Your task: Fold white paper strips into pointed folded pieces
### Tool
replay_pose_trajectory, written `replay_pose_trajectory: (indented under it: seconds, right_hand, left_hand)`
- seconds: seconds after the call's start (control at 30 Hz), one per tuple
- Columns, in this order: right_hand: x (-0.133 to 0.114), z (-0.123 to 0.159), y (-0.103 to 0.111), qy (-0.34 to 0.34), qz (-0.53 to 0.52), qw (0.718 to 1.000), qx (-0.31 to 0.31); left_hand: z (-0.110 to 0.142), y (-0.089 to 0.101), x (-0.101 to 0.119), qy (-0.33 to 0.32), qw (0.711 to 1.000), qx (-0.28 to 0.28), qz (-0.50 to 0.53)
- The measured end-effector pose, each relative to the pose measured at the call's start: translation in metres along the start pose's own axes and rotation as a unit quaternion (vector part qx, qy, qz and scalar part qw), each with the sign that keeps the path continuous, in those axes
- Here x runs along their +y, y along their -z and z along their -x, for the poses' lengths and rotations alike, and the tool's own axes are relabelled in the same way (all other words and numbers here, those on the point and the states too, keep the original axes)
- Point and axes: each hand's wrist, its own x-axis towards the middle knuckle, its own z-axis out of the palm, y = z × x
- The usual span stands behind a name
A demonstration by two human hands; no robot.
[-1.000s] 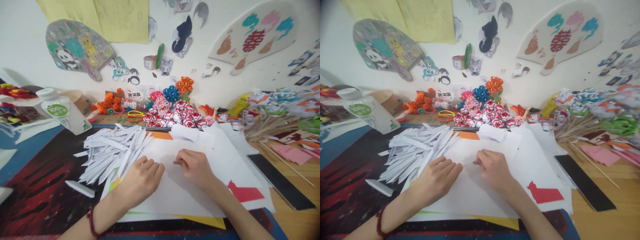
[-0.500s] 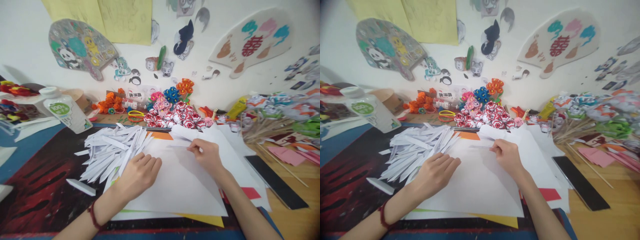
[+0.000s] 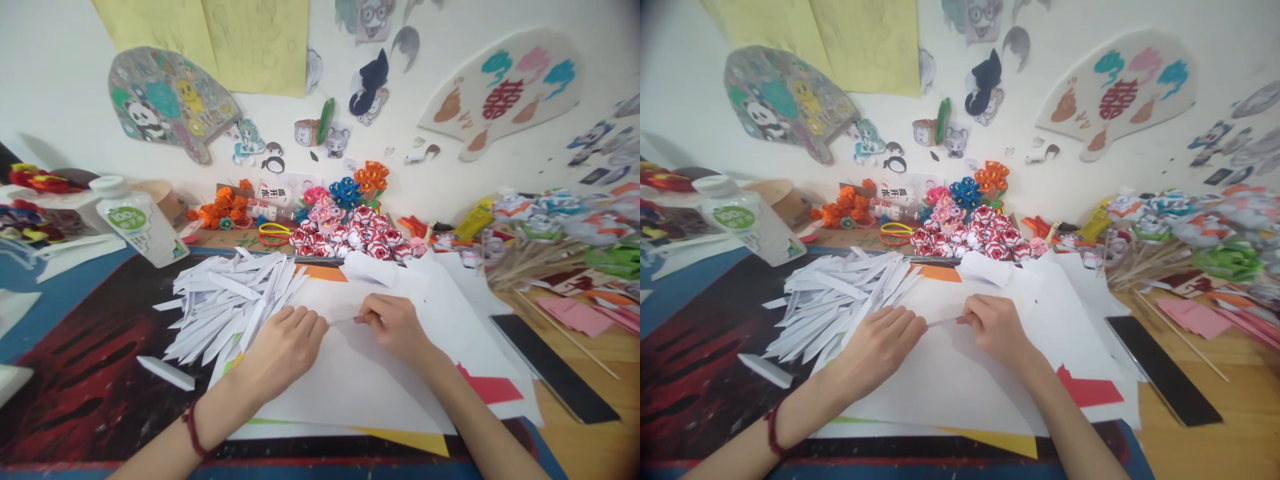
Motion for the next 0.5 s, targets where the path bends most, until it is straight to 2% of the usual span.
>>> replay_pose_trajectory:
  seconds: [0.23,0.3,0.33,0.4,0.47,0.5]
  right_hand:
    - [0.007,0.000,0.001,-0.027,-0.012,1.000,-0.004]
    - [0.016,-0.001,0.006,-0.057,0.015,0.998,0.031]
    - [0.022,-0.001,0.008,-0.085,0.033,0.994,0.067]
    - [0.031,-0.001,0.011,-0.118,0.054,0.985,0.110]
    - [0.036,-0.003,0.009,-0.135,0.068,0.981,0.125]
    - [0.036,-0.003,0.007,-0.136,0.070,0.981,0.120]
  left_hand:
    - [-0.004,0.004,0.000,-0.011,1.000,0.020,-0.005]
    - [-0.003,0.008,-0.005,-0.005,0.999,0.031,-0.018]
    - [-0.002,0.010,-0.010,0.008,0.999,0.043,-0.031]
    - [0.000,0.014,-0.023,0.075,0.990,0.083,-0.081]
    - [0.005,0.017,-0.038,0.162,0.965,0.141,-0.152]
    - [0.007,0.019,-0.044,0.193,0.952,0.153,-0.184]
